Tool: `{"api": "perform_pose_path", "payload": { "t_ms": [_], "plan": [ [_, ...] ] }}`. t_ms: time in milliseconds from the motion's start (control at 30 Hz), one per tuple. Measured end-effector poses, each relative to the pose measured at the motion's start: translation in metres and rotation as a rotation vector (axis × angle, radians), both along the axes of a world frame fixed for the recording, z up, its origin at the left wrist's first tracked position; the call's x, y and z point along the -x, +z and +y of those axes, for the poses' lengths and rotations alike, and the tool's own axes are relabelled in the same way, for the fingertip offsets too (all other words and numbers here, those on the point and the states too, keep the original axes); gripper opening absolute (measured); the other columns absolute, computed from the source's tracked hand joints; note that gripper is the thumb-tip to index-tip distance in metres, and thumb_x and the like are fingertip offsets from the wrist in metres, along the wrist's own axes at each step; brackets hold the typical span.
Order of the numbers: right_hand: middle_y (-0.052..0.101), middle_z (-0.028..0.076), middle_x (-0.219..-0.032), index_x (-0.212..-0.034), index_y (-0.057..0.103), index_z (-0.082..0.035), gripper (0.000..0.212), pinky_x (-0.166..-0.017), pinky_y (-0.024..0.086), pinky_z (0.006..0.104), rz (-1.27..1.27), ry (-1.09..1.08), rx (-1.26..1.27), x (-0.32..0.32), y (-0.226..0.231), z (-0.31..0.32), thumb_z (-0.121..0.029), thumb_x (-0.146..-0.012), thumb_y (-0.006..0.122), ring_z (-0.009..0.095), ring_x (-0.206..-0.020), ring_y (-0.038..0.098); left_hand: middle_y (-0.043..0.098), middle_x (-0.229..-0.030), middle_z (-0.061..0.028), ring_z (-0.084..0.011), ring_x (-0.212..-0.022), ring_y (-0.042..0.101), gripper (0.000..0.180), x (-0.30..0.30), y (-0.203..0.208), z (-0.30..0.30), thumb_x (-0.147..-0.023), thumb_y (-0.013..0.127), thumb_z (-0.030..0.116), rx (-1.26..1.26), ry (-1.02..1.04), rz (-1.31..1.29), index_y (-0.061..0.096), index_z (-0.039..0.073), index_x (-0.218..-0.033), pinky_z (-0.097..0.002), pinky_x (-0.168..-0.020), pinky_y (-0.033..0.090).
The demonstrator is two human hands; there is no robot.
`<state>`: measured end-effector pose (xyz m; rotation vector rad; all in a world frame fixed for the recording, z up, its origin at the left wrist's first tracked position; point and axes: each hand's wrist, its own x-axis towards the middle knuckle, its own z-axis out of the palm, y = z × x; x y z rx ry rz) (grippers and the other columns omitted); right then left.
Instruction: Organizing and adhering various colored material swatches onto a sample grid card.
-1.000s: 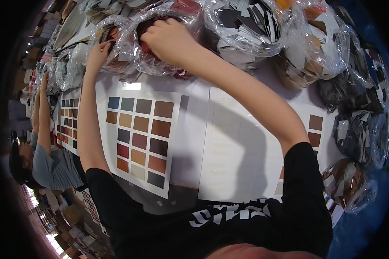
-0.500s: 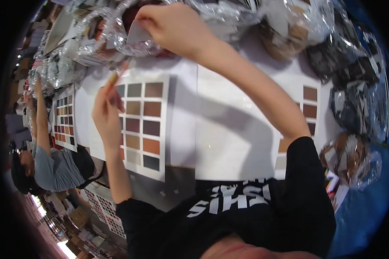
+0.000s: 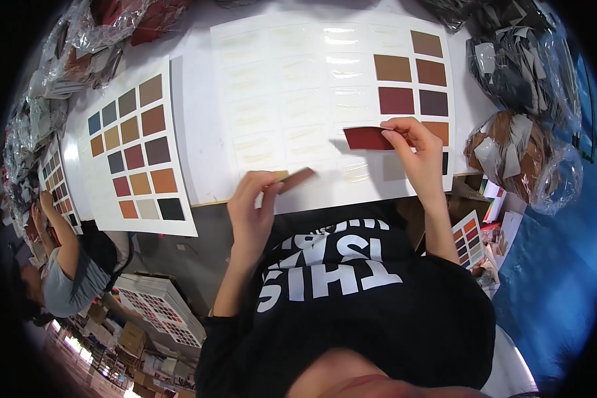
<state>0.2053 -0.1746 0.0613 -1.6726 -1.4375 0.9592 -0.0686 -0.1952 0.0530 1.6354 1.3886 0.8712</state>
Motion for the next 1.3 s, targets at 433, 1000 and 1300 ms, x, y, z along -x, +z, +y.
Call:
{"api": "perform_pose_path", "payload": {
  "t_ms": [433, 1000, 1300],
  "plan": [
    [0.054, -0.003, -0.054, -0.081, 0.06, -0.002, 0.013, -0.042, 0.03, 0.0183, 0.251, -0.249, 0.429, 0.002, -0.04, -0.004, -0.01, -0.088, 0.068, 0.002, -0.044, 0.043, 0.056, -0.127, -0.0044, -0.0226, -0.125, 0.046, 0.01, -0.064, -0.01, 0.003, -0.084, 0.065, 0.016, -0.21, -0.476, 0.415, 0.057, 0.009, -0.082, -0.041, -0.099, 0.036],
    [0.057, 0.003, -0.056, -0.077, 0.059, 0.0, 0.02, -0.044, 0.037, 0.0237, 0.121, -0.21, 0.497, 0.004, -0.031, 0.006, -0.014, -0.086, 0.07, 0.008, -0.045, 0.049, 0.056, -0.133, -0.0037, -0.0238, -0.128, 0.045, 0.01, -0.076, -0.014, 0.023, -0.081, 0.066, 0.008, -0.116, -0.506, 0.505, 0.057, 0.005, -0.08, -0.0429, -0.101, 0.035],
    [0.06, 0.001, -0.062, -0.088, 0.06, -0.002, 0.017, -0.048, 0.038, 0.0223, -0.062, -0.141, 0.412, -0.005, -0.014, -0.019, -0.015, -0.085, 0.07, 0.005, -0.051, 0.051, 0.059, -0.128, -0.0014, -0.0229, -0.126, 0.046, 0.009, -0.067, -0.007, 0.015, -0.082, 0.067, 0.012, -0.131, -0.442, 0.458, 0.059, 0.008, -0.082, -0.0462, -0.103, 0.033]
  ]
}}
